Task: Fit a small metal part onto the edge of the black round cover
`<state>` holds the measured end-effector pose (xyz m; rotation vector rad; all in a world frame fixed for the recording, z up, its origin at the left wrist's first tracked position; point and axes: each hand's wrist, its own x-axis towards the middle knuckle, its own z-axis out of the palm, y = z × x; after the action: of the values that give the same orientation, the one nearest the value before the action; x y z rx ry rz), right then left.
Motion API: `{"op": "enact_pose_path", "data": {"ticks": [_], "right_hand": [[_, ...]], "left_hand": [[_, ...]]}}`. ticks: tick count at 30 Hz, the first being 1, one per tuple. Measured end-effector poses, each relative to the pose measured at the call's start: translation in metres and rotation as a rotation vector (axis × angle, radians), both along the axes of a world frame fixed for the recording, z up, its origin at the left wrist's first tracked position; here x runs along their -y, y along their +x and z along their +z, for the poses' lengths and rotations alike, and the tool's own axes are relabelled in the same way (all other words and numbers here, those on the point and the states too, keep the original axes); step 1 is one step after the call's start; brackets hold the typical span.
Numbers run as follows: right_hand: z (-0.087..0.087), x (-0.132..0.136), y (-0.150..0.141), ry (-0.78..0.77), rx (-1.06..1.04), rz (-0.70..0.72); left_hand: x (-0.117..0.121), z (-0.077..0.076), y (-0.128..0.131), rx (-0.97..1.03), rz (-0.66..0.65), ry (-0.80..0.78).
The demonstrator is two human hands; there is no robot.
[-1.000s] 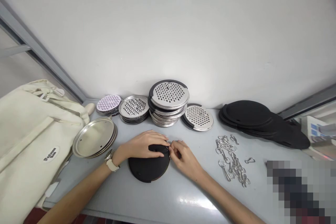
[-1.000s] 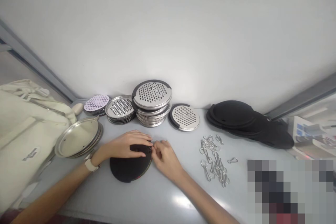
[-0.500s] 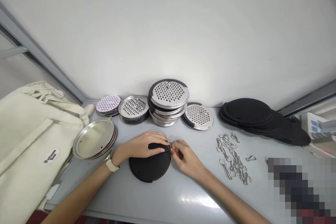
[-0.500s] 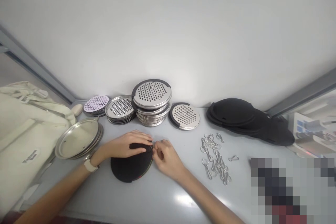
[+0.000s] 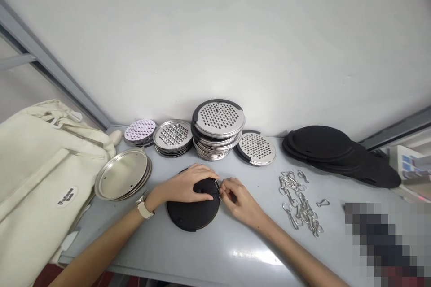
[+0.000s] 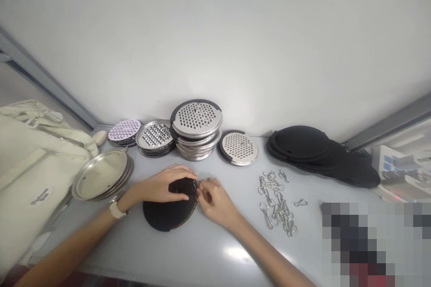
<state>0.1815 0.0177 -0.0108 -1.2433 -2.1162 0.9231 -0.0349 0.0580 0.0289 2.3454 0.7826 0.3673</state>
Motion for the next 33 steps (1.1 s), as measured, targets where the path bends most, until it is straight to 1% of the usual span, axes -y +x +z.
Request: {"op": "enact_pose_path", "data": {"ticks": [4, 11, 17, 33], "right_hand": [[0.0009, -0.0013, 0.0024, -0.009, 0.003, 0.048], [0.0027, -0.0015, 0.0045, -0.015, 0.015, 0.059], [0.0050, -0.0020, 0.0073, -0.028, 0.016, 0.092], [0.0051, 0.0002, 0.0096, -0.034, 0.037, 0.104]], "left_hand": [[0.0012, 0.0009, 0.0016, -0.022, 0.024, -0.030], [0.0006, -0.0012, 0.0023, -0.016, 0.009, -0.069], [-0.0009, -0.0020, 0.0026, -0.002, -0.010, -0.072], [-0.0002, -0.0022, 0.0029, 0.016, -0.041, -0.055]]}}
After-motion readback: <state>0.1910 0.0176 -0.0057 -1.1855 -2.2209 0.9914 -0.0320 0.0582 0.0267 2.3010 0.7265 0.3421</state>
